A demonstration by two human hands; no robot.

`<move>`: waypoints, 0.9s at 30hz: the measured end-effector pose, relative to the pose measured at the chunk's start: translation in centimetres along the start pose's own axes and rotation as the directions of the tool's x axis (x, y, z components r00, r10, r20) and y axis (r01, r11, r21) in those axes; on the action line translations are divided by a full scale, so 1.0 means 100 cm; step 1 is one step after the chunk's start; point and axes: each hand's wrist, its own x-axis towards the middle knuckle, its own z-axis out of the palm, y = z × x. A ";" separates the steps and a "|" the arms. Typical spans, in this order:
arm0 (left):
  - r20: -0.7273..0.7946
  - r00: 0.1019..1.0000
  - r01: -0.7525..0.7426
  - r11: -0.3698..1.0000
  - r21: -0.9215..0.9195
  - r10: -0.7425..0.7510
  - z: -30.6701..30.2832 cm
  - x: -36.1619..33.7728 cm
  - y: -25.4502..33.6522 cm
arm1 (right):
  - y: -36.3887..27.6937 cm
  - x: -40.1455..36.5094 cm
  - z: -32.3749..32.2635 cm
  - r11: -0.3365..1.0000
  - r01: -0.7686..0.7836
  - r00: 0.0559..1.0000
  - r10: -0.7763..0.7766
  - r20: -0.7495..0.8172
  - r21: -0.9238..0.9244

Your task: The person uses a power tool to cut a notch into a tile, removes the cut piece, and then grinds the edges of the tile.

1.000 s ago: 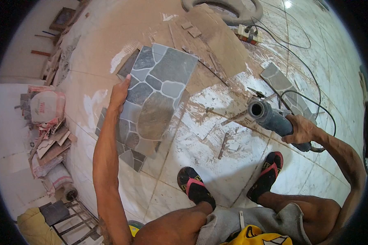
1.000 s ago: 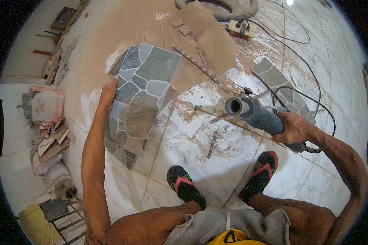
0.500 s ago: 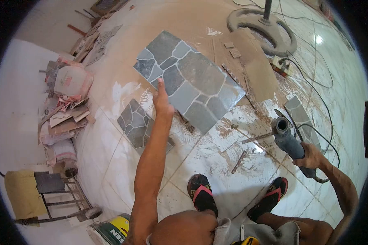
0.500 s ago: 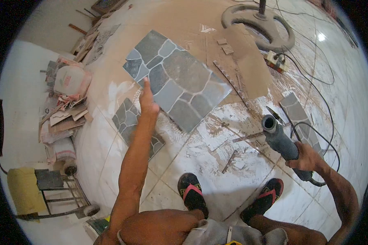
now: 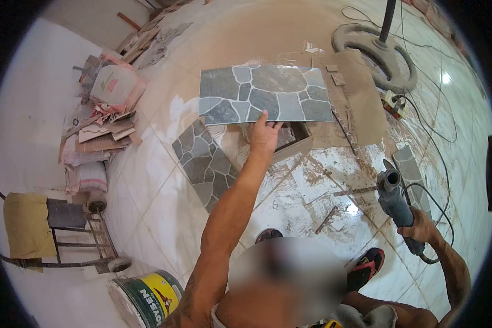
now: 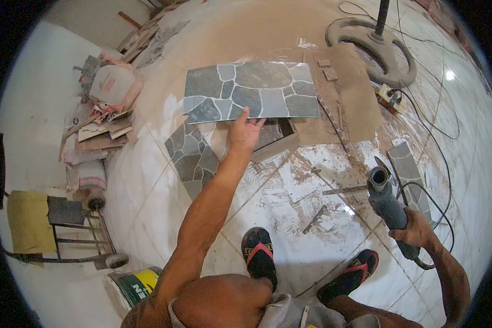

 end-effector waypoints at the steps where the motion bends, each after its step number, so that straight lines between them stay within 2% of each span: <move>1: -0.021 1.000 0.006 1.000 -0.016 -0.006 -0.003 -0.001 -0.004 | -0.001 0.000 0.000 1.000 0.000 1.000 0.000 0.002 -0.007; 6: -0.120 0.993 -0.003 0.998 -0.056 -0.003 -0.006 -0.008 -0.012 | 0.001 0.002 0.000 0.999 -0.016 1.000 0.017 0.004 -0.038; 13: -0.167 0.986 -0.020 0.978 -0.206 -0.015 -0.020 0.000 -0.028 | -0.007 0.002 0.001 1.000 -0.018 1.000 0.018 -0.008 -0.021; 16: -0.208 0.978 -0.049 0.965 -0.257 -0.006 -0.020 0.003 -0.038 | -0.005 0.005 0.003 0.999 0.036 0.999 -0.037 -0.030 -0.012; 18: -0.218 0.976 -0.082 0.955 -0.286 0.018 -0.015 0.003 -0.044 | -0.005 0.008 0.005 1.000 -0.007 1.000 0.007 -0.002 0.012; 21: -0.257 0.966 -0.058 0.963 -0.263 -0.012 -0.013 0.004 -0.049 | -0.015 0.007 0.002 1.000 -0.023 1.000 0.023 0.013 0.020; 27: -0.221 0.968 0.074 0.977 -0.201 -0.118 -0.023 0.002 -0.047 | -0.016 0.012 0.002 0.999 0.012 1.000 -0.013 0.008 0.043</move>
